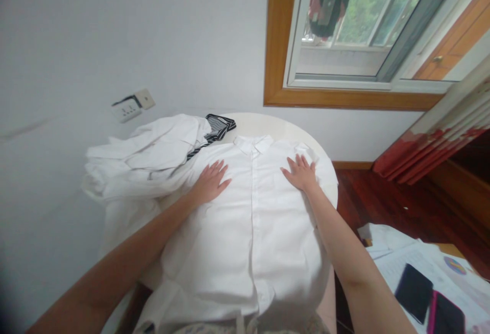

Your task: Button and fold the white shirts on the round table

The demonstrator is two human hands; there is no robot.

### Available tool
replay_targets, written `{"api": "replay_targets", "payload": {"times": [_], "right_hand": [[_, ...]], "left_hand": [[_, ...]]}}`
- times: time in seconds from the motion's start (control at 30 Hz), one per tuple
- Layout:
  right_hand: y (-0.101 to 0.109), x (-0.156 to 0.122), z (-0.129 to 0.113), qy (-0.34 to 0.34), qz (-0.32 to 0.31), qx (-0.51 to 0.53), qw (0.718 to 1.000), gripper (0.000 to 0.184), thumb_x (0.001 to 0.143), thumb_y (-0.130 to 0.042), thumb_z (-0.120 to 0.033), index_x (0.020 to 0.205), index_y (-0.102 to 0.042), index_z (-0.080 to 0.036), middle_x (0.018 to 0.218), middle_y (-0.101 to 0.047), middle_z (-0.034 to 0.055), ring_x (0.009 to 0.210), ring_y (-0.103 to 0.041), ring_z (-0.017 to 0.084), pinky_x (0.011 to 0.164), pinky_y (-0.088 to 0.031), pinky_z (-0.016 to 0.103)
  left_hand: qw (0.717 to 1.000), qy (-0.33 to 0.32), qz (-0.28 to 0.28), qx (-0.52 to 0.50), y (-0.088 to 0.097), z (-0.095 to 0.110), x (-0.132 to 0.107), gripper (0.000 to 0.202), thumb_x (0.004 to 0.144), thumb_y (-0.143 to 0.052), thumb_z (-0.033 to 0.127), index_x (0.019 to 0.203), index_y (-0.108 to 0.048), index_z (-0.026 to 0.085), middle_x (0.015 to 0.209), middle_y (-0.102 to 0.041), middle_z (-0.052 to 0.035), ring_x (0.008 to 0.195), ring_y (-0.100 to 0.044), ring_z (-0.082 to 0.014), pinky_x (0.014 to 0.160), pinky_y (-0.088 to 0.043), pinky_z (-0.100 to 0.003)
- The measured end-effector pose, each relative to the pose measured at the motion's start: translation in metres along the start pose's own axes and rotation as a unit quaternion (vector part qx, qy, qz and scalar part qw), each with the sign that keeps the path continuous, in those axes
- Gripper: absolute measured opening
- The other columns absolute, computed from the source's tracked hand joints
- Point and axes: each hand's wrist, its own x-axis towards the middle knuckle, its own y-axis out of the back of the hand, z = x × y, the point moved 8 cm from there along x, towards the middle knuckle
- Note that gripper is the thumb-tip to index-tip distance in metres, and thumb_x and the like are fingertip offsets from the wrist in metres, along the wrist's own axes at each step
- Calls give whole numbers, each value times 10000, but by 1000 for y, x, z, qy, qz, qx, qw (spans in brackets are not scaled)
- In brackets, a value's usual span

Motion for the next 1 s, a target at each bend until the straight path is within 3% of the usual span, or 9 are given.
{"api": "replay_targets", "payload": {"times": [0.17,0.27,0.33,0.43,0.53,0.63,0.77,0.87,1.0], "right_hand": [[13,-5,-17,7,18,-18,1000,695,914,-295,-637,1472,-359,-228,1578,-231,121,1433,-188,366,1083,-145,669],[28,11,-53,65,59,-32,996,613,947,-324,-479,1459,-368,-146,1559,-280,134,1439,-183,325,1127,-121,611],[29,26,-79,96,54,-13,994,570,960,-295,-372,1451,-368,-91,1530,-338,150,1422,-252,274,1152,-180,501],[19,48,-103,76,36,17,996,578,979,-235,-365,1456,-350,-60,1514,-355,179,1395,-314,267,1132,-251,424],[4,57,-107,35,24,34,998,634,969,-220,-530,1487,-332,-182,1553,-288,149,1430,-234,317,1130,-194,539],[-8,61,-101,15,5,47,999,715,917,-192,-676,1501,-298,-276,1588,-208,108,1452,-142,348,1105,-101,649],[-11,68,-74,-10,-12,45,999,846,870,-146,-753,1531,-206,-229,1597,-161,117,1456,-107,347,1106,-68,657],[-8,74,-39,-38,-3,42,998,865,878,-135,-740,1530,-214,-177,1591,-176,131,1456,-125,329,1136,-84,593],[-10,78,11,-69,-19,36,997,811,894,-129,-714,1515,-269,-211,1592,-183,109,1455,-150,309,1135,-113,582]], "left_hand": [[1000,-1,-10,4,6,4,-7,585,928,-349,537,1424,-425,237,1524,-366,-98,1414,-296,-301,1130,-217,-566],[1000,-12,4,-1,18,9,24,557,880,-450,545,1313,-546,209,1348,-561,-134,1310,-431,-319,1133,-229,-540],[999,-3,29,-20,22,12,52,477,916,-415,427,1292,-553,167,1280,-599,-141,1256,-481,-277,1122,-286,-454],[996,64,35,-46,9,10,84,510,930,-371,334,1377,-466,107,1409,-494,-169,1323,-415,-274,1116,-295,-431],[992,110,6,-62,-16,5,96,562,948,-305,415,1457,-383,189,1540,-330,-119,1419,-276,-304,1147,-190,-538],[989,127,-24,-74,-32,-7,99,606,929,-281,557,1473,-351,297,1574,-257,-66,1450,-194,-332,1133,-116,-625],[986,141,-41,-73,-33,-28,101,750,866,-283,704,1485,-325,282,1585,-215,-86,1456,-176,-336,1131,-102,-635],[988,135,-27,-64,-30,-36,100,757,883,-264,685,1479,-345,226,1574,-241,-106,1452,-211,-296,1154,-137,-576],[988,144,11,-51,-25,-39,96,675,921,-274,607,1446,-408,205,1544,-314,-119,1436,-268,-257,1168,-175,-506]]}}
